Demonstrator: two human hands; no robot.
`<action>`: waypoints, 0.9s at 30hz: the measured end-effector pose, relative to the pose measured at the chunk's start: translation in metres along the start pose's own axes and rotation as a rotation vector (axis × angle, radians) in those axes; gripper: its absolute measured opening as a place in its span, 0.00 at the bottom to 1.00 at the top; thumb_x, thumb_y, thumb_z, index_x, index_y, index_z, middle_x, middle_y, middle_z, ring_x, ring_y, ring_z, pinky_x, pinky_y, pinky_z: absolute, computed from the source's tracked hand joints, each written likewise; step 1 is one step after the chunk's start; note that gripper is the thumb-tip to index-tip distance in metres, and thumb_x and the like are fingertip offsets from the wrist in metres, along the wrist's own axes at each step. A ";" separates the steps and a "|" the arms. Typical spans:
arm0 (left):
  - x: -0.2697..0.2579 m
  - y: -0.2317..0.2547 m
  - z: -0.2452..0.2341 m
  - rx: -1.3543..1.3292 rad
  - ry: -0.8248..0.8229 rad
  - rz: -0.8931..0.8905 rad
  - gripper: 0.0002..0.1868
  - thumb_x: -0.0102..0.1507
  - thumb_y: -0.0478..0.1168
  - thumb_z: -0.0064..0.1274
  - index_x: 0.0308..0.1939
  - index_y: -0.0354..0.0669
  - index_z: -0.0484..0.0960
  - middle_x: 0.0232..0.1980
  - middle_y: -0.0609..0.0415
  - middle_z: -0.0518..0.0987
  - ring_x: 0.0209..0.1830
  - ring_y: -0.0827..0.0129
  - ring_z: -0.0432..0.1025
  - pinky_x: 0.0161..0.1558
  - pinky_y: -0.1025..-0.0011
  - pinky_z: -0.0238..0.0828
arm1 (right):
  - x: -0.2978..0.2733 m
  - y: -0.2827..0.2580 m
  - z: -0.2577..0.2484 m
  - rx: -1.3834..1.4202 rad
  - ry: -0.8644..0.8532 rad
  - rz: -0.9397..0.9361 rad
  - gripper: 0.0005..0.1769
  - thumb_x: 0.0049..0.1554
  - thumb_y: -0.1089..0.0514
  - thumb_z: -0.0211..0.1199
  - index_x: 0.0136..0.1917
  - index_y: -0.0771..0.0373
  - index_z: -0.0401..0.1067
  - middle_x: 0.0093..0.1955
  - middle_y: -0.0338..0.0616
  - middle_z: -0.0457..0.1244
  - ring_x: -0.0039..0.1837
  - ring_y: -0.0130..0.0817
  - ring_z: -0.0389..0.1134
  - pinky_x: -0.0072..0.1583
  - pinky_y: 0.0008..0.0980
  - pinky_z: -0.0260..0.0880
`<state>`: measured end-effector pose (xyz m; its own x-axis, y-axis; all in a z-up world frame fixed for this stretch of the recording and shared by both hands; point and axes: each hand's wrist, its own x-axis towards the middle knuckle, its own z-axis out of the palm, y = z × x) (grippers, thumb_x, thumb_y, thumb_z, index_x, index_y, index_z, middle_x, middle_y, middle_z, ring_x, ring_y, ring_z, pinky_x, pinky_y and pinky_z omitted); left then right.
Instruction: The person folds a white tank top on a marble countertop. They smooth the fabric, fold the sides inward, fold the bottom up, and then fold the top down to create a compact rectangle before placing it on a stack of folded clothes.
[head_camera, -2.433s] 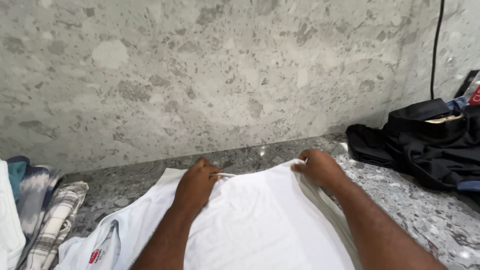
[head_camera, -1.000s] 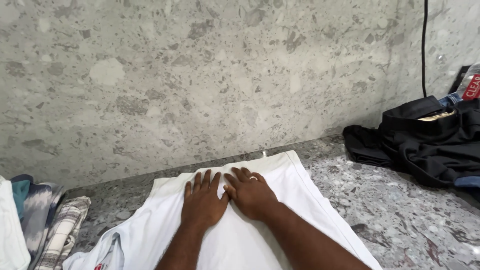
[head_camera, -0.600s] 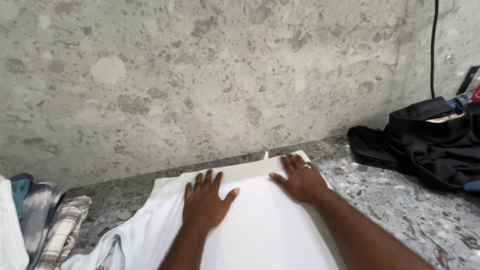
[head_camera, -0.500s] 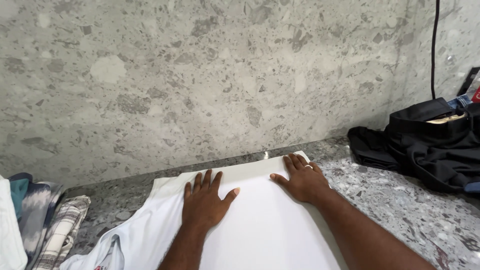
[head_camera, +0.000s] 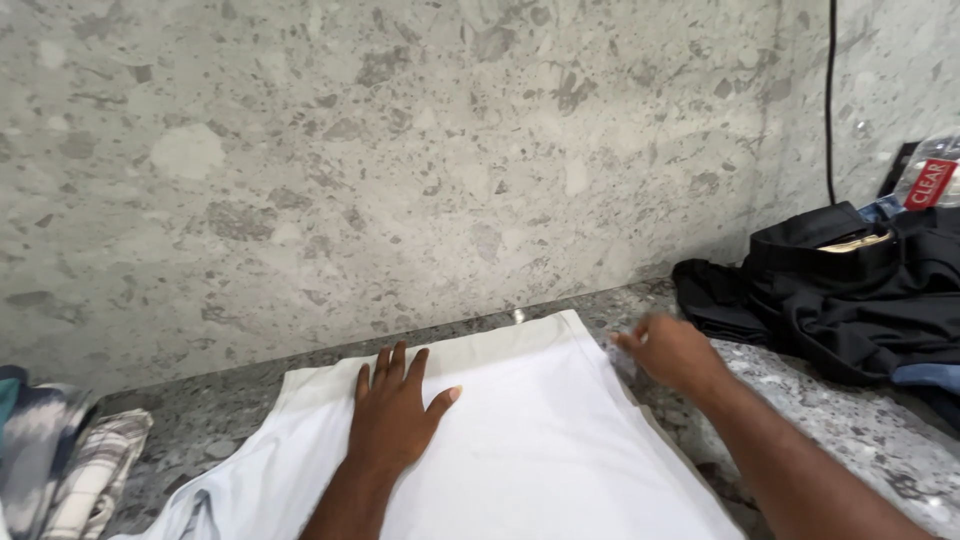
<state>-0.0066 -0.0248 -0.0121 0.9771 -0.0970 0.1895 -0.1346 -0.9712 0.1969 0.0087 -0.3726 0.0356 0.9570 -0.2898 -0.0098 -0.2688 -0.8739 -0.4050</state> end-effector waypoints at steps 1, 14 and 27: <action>0.002 0.006 -0.001 -0.003 0.000 0.004 0.44 0.66 0.71 0.39 0.78 0.51 0.56 0.83 0.49 0.47 0.84 0.58 0.37 0.78 0.52 0.29 | -0.011 -0.005 -0.005 -0.002 0.003 0.004 0.24 0.63 0.39 0.62 0.59 0.61 0.77 0.53 0.53 0.73 0.56 0.45 0.76 0.62 0.45 0.75; -0.020 0.058 0.000 -0.117 -0.175 0.322 0.43 0.66 0.71 0.40 0.77 0.50 0.59 0.83 0.50 0.48 0.85 0.58 0.37 0.79 0.55 0.31 | -0.003 -0.010 0.043 0.416 -0.172 -0.081 0.14 0.67 0.47 0.52 0.55 0.59 0.68 0.49 0.49 0.67 0.49 0.37 0.67 0.53 0.43 0.73; -0.020 0.061 -0.001 -0.125 -0.208 0.267 0.44 0.65 0.72 0.38 0.77 0.52 0.58 0.84 0.53 0.47 0.85 0.62 0.38 0.79 0.55 0.30 | -0.001 -0.003 0.021 0.764 -0.238 0.086 0.27 0.53 0.60 0.72 0.63 0.54 0.65 0.61 0.49 0.62 0.63 0.41 0.66 0.59 0.48 0.71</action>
<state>-0.0349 -0.0819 -0.0026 0.9157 -0.3983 0.0532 -0.3962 -0.8728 0.2850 0.0110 -0.3614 0.0175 0.9571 -0.1778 -0.2286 -0.2758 -0.3187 -0.9068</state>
